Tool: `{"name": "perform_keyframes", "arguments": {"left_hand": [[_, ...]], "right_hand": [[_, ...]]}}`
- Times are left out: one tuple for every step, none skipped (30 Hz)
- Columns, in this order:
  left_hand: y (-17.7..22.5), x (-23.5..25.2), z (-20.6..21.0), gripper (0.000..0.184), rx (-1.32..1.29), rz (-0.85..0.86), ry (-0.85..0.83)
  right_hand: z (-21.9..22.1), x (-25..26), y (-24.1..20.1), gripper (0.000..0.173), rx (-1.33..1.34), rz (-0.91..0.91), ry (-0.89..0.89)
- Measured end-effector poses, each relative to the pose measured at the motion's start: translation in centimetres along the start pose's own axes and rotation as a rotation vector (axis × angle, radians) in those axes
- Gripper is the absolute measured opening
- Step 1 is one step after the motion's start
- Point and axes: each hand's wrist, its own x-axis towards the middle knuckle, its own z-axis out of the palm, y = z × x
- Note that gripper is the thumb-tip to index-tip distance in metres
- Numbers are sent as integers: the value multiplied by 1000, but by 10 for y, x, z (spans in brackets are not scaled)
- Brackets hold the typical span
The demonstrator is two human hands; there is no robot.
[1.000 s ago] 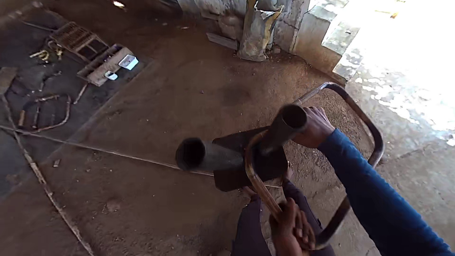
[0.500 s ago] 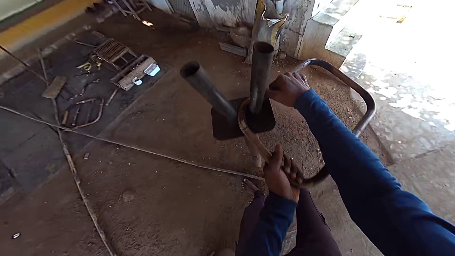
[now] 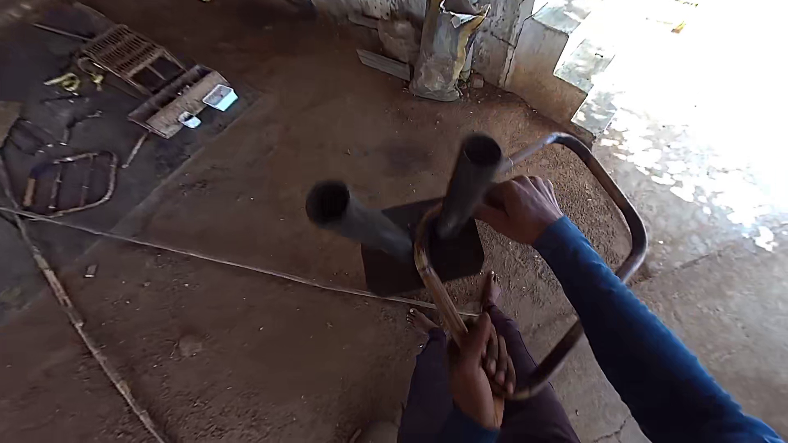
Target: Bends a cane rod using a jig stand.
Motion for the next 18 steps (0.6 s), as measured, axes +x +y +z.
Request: {"name": "perform_keyframes", "arguments": {"left_hand": [[4, -2, 4, 39, -17, -37, 30], [10, -4, 10, 37, -27, -70, 50], [20, -7, 16, 35, -30, -99, 51], [34, -7, 19, 35, -20, -131, 44], [49, -5, 19, 35, 10, -162, 32], [64, -4, 16, 35, 49, -197, 17], [76, -4, 11, 33, 88, -241, 17], [87, -4, 5, 29, 129, -284, 16], [95, -2, -1, 26, 166, -314, 18], [101, -3, -7, 25, 193, -339, 25], [104, -2, -13, 26, 216, -355, 30], [107, 0, -17, 27, 233, -367, 23], [109, 0, -19, 28, 236, -379, 11], [110, 0, -21, 29, 233, -387, -10], [111, 1, -23, 30, 231, -393, -35], [112, 2, -23, 31, 237, -395, -57], [113, 3, -24, 32, 250, -396, -72], [114, 4, -24, 33, 271, -396, -78]], "right_hand": [[-1, 6, 4, 67, 16, -59, 38], [-5, 8, 5, 66, 30, -92, 84], [-12, 10, 5, 65, 34, -92, 102], [-20, 10, 5, 65, 20, -63, 107], [-28, 8, 5, 64, -2, -13, 119], [-34, 3, 2, 62, -28, 43, 134], [-36, -5, -2, 62, -49, 105, 140], [-37, -13, -7, 62, -73, 165, 141], [-35, -20, -12, 63, -96, 218, 144], [-32, -27, -18, 63, -112, 267, 139], [-30, -33, -23, 64, -127, 312, 128], [-28, -35, -27, 65, -132, 350, 120], [-26, -37, -30, 65, -130, 378, 119], [-25, -38, -32, 67, -129, 400, 122], [-24, -39, -34, 68, -130, 419, 128], [-24, -40, -36, 69, -133, 436, 134], [-23, -41, -39, 71, -132, 460, 141], [-21, -44, -43, 72, -126, 485, 161]]}}
